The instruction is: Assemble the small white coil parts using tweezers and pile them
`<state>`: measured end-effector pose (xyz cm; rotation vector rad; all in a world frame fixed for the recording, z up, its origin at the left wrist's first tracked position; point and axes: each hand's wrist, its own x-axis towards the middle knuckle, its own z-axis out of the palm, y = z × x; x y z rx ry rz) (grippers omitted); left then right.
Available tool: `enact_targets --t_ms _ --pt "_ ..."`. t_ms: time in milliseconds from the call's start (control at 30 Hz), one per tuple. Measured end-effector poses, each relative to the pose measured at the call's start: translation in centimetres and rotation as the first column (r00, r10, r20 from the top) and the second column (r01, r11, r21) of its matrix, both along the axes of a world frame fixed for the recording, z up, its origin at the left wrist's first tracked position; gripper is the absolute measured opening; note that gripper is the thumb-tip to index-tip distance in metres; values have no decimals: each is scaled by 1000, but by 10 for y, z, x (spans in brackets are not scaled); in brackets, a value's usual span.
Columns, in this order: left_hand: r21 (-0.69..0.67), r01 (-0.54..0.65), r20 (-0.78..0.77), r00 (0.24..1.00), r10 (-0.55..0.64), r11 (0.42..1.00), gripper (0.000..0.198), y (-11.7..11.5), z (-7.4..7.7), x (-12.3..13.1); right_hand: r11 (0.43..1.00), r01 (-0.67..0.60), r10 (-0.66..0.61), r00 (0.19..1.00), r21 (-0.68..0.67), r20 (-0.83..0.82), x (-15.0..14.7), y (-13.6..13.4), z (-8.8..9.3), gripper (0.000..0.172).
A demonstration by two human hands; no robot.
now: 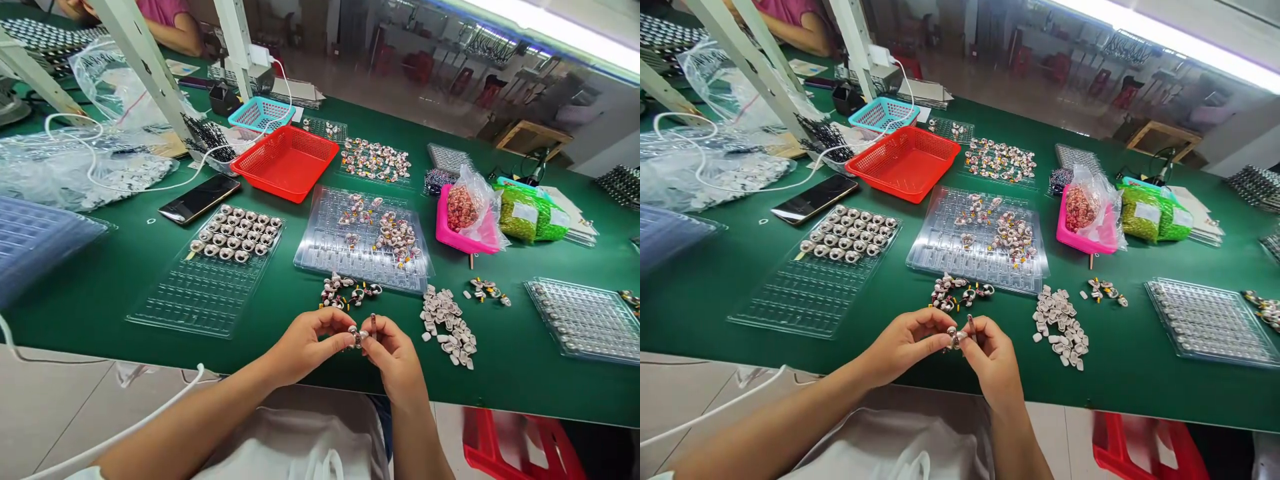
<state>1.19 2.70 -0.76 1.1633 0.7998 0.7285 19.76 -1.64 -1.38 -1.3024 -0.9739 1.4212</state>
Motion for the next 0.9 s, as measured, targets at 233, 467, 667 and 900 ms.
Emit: enact_targets --t_ms 233,467,667,900 --pt "-61 -59 -39 998 56 996 26 0 -3 2 990 134 -135 991 -37 -25 -5 0 -7 24" --pt "28 -108 -170 979 111 994 19 2 0 2 988 147 -149 988 45 43 -8 -1 -7 18" --pt "-152 -31 -26 999 28 988 23 8 1 -1 995 48 -63 982 90 176 -1 -2 -4 13" --pt "38 -126 -150 980 130 991 18 9 -2 -1 992 86 -101 980 94 171 2 -4 -3 14"
